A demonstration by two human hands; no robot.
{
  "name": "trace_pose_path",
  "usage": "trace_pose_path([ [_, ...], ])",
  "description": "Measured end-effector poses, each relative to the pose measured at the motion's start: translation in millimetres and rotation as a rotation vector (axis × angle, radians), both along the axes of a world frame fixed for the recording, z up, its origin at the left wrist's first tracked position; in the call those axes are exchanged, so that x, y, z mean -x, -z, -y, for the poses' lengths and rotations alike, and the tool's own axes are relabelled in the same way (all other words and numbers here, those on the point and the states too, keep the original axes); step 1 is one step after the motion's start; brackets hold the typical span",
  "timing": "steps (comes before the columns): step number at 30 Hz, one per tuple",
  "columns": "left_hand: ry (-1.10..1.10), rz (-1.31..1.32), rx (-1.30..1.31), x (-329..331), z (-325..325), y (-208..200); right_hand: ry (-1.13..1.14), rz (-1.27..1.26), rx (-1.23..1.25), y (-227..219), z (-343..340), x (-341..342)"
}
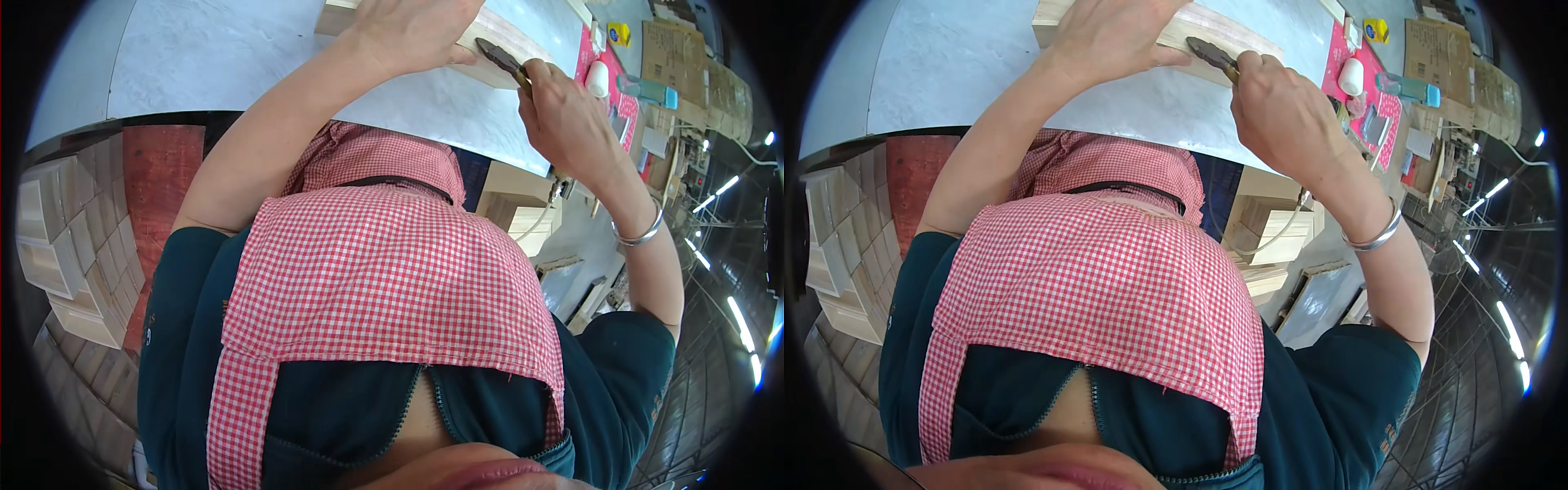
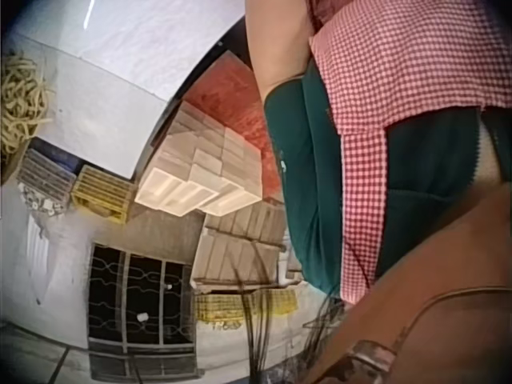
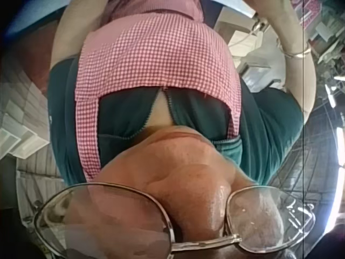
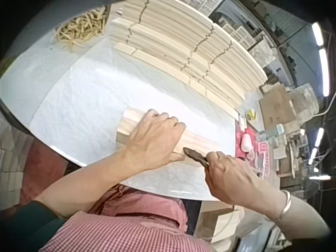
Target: Assembling wooden boxes using glue and a pneumatic nail gun.
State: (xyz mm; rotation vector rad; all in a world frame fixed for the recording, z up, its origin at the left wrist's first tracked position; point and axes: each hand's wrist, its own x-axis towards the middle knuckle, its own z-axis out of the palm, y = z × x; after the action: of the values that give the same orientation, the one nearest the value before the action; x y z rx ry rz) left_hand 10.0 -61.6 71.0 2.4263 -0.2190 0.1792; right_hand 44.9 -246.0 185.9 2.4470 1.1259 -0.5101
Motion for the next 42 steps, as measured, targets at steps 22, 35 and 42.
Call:
trace_pose_path([
  [22,-0.306,0.043,-0.182,8,12,-11,-0.141,0.060,-0.252,0,11,-3],
  [35,-0.289,0.251,-0.192,12,18,1,-0.145,0.034,-0.209,-1,5,1],
  [42,-0.397,0.188,-0.252,15,27,-8,-0.181,0.073,-0.044,-7,-6,8],
])
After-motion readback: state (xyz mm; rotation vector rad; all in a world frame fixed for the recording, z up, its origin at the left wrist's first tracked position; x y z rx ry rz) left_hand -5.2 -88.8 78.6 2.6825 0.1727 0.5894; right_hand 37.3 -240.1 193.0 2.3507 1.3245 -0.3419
